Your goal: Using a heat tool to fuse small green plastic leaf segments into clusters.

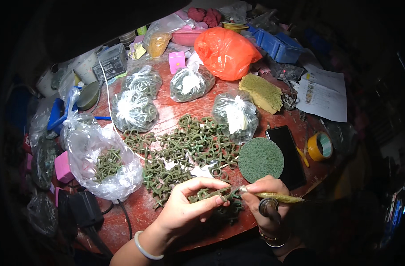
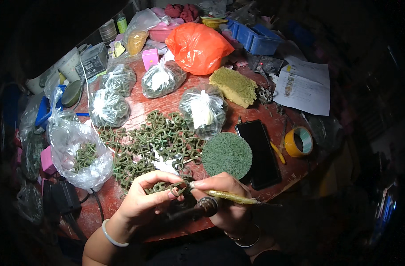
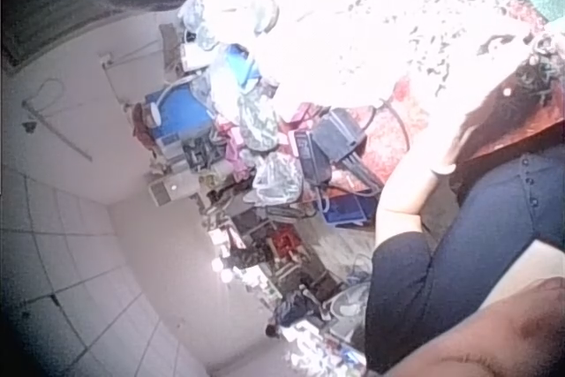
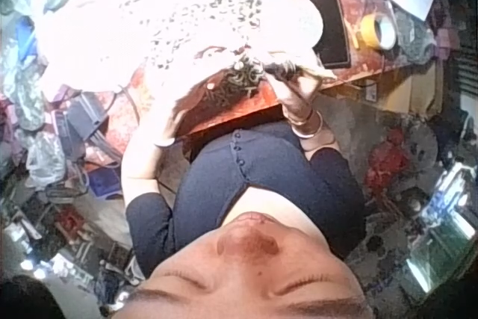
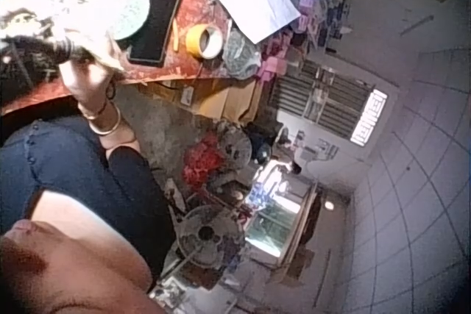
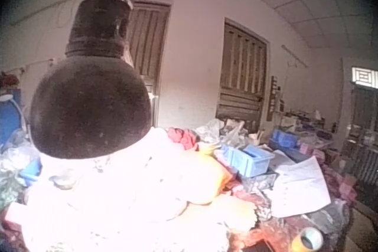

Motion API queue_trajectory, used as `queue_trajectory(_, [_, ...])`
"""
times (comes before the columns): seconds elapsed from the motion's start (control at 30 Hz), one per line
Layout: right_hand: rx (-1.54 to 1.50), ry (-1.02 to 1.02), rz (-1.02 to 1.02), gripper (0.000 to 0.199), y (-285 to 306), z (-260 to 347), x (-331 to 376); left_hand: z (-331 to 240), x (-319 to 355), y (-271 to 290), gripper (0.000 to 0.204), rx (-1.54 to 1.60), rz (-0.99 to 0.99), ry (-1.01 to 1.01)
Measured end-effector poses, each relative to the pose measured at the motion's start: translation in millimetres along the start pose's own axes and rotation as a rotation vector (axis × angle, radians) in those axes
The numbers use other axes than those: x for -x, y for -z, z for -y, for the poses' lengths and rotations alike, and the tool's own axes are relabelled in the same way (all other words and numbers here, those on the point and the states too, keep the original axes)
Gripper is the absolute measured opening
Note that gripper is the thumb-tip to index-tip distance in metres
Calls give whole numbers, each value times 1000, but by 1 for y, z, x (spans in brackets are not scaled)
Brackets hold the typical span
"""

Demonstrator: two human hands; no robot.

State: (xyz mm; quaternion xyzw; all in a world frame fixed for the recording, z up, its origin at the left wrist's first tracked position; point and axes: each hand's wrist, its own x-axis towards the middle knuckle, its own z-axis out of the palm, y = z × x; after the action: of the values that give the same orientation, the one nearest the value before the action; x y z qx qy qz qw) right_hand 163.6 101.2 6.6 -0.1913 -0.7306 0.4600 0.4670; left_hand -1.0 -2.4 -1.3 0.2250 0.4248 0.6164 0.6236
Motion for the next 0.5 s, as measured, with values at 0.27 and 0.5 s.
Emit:
queue_trajectory(0.27, [58, 59, -68, 22, 1, -7, 2, -6, 0, -3, 28, -21, -17, 24])
queue_trajectory(0.5, [14, 19, -67, 22, 2, -9, 4, -6, 1, -2, 30, 39, 21, 20])
